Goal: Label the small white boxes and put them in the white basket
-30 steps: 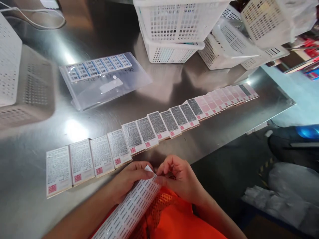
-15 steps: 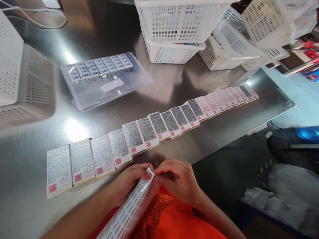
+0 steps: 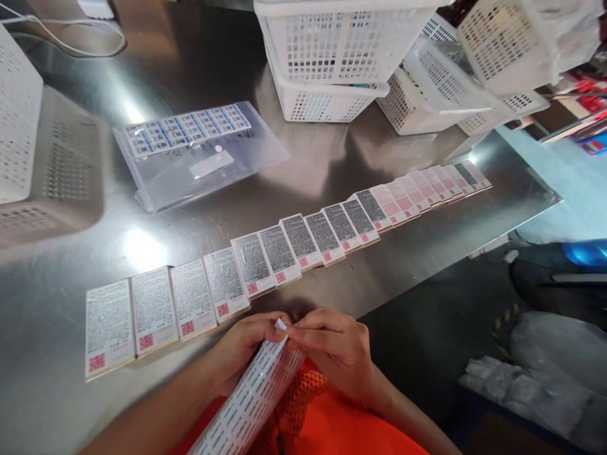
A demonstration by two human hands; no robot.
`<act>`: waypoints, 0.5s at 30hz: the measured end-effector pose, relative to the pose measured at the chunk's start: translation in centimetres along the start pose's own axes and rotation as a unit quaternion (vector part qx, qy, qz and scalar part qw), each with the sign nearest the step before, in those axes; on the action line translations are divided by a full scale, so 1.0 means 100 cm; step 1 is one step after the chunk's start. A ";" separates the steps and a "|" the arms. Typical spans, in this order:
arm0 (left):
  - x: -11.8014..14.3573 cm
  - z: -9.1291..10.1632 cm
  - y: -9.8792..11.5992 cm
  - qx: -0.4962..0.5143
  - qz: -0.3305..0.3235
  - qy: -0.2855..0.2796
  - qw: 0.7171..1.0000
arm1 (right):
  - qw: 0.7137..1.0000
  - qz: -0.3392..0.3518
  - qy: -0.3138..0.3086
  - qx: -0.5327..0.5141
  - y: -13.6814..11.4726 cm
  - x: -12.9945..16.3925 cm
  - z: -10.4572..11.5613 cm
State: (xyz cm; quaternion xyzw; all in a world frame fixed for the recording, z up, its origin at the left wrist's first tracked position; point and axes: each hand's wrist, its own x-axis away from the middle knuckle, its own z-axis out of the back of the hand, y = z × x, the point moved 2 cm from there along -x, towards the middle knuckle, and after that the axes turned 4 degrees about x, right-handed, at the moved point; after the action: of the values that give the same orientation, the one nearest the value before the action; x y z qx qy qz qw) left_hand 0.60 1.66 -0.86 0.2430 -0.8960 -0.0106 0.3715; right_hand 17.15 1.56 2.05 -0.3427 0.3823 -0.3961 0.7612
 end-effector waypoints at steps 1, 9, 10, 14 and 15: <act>0.000 0.000 0.000 0.006 0.000 -0.003 1.000 | 1.000 0.000 0.001 0.001 0.000 0.001 -0.001; 0.000 -0.001 0.000 0.026 0.011 0.006 1.000 | 1.000 0.005 0.017 -0.006 0.003 0.005 -0.003; 0.000 -0.001 0.000 0.028 0.013 0.007 0.999 | 1.000 0.005 0.017 -0.005 0.004 0.005 -0.002; -0.002 -0.001 0.000 0.036 0.013 0.007 0.999 | 1.000 0.009 0.021 -0.004 0.003 0.002 -0.004; -0.002 0.000 0.000 0.036 0.011 0.004 0.999 | 1.000 0.012 0.025 -0.002 0.002 0.001 -0.005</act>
State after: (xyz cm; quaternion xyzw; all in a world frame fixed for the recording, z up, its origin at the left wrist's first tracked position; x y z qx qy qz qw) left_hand 0.72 1.75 -0.97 0.2469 -0.8967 0.0269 0.3663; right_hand 16.87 1.45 1.60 -0.3293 0.4060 -0.3945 0.7558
